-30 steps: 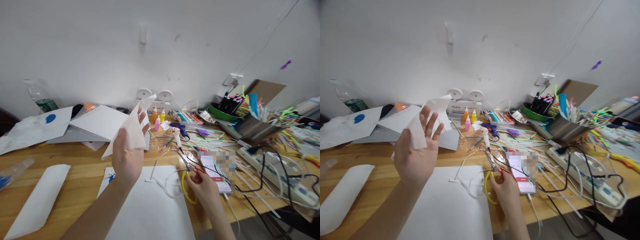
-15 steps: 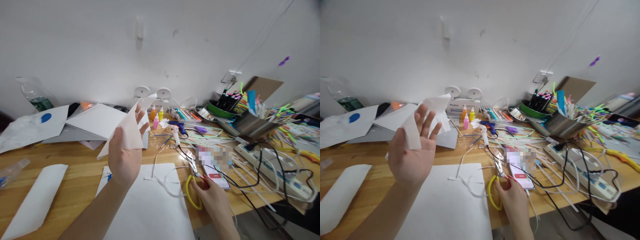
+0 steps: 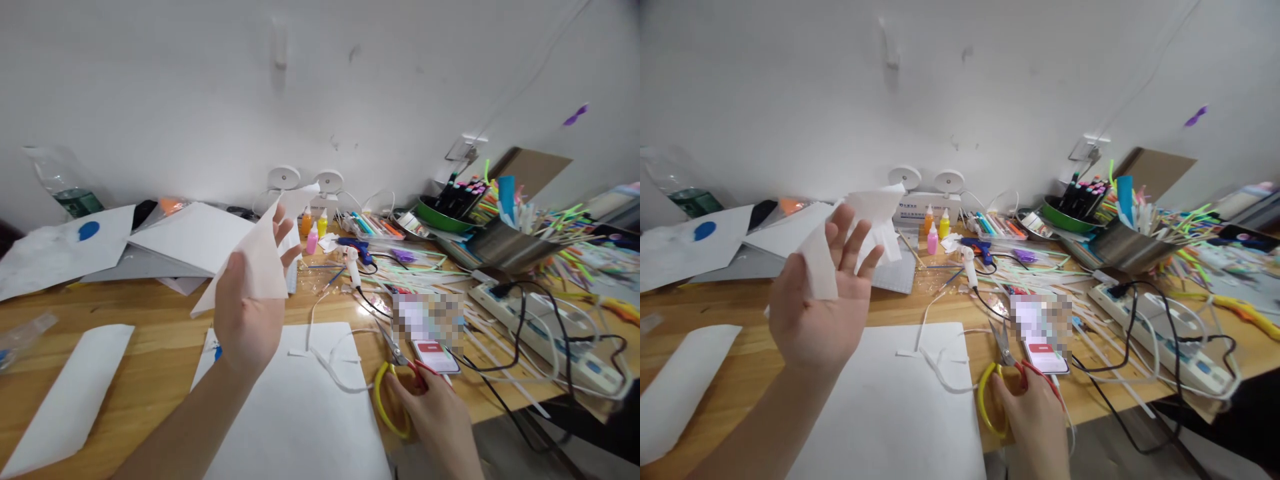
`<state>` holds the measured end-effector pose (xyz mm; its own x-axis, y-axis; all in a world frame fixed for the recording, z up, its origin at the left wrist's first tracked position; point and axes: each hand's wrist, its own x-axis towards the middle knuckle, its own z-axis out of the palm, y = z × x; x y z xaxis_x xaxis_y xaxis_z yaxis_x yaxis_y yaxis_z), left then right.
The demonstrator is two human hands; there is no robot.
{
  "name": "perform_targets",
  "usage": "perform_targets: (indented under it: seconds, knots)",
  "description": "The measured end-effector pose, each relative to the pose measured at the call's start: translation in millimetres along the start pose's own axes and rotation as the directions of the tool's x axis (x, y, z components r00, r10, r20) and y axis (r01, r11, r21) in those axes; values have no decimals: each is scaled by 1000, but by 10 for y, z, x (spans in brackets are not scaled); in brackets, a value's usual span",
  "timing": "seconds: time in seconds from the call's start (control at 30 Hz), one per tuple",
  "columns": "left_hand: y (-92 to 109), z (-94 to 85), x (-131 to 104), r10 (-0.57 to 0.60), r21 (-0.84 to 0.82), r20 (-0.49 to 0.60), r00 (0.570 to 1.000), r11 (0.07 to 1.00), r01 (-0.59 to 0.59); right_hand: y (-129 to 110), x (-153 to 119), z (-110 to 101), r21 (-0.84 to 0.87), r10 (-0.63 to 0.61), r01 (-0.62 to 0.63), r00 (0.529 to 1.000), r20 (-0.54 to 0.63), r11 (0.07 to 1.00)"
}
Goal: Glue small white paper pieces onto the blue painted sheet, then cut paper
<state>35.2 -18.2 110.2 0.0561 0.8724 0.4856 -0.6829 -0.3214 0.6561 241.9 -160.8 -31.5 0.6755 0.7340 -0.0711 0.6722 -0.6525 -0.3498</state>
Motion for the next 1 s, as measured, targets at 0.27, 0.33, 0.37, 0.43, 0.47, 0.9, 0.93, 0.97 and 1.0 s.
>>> perform_targets:
  seconds: [0.27, 0.33, 0.37, 0.43, 0.47, 0.9, 0.93, 0.97, 1.0]
  knots:
    - [22, 4, -8, -10, -1, 22, 1000, 1000, 10, -78, 27, 58, -38, 4, -5, 1000, -18, 999]
    - [30, 7, -7, -12, 1, 19, 1000, 1000, 12, -92, 28, 77, -21, -1, 1, 1000, -15, 1000]
    - [33, 9, -6, -11, 1, 18, 1000, 1000, 11, -92, 31, 88, -16, -8, 7, 1000, -2, 1000]
    - [39, 12, -4, -10, 0, 16, 1000, 1000, 10, -88, 47, 111, -11, -27, 27, 999, 35, 1000]
    - [42, 14, -3, -10, -3, 16, 1000, 1000, 10, -87, 59, 122, -13, -44, 44, 998, 54, 999]
    - [82, 45, -16, -26, -10, -26, 999, 1000, 26, -456, 243, 228, -87, -323, 317, 945, -57, 944]
    - [86, 42, -15, -27, -14, -16, 1000, 1000, 27, -482, 249, 194, -82, -323, 319, 946, -35, 944]
    - [90, 38, -13, -26, -20, -9, 1000, 999, 26, -505, 251, 141, -55, -329, 328, 944, -5, 943]
    - [92, 34, -13, -27, -26, -7, 1000, 999, 26, -520, 249, 71, -14, -343, 343, 939, 22, 939]
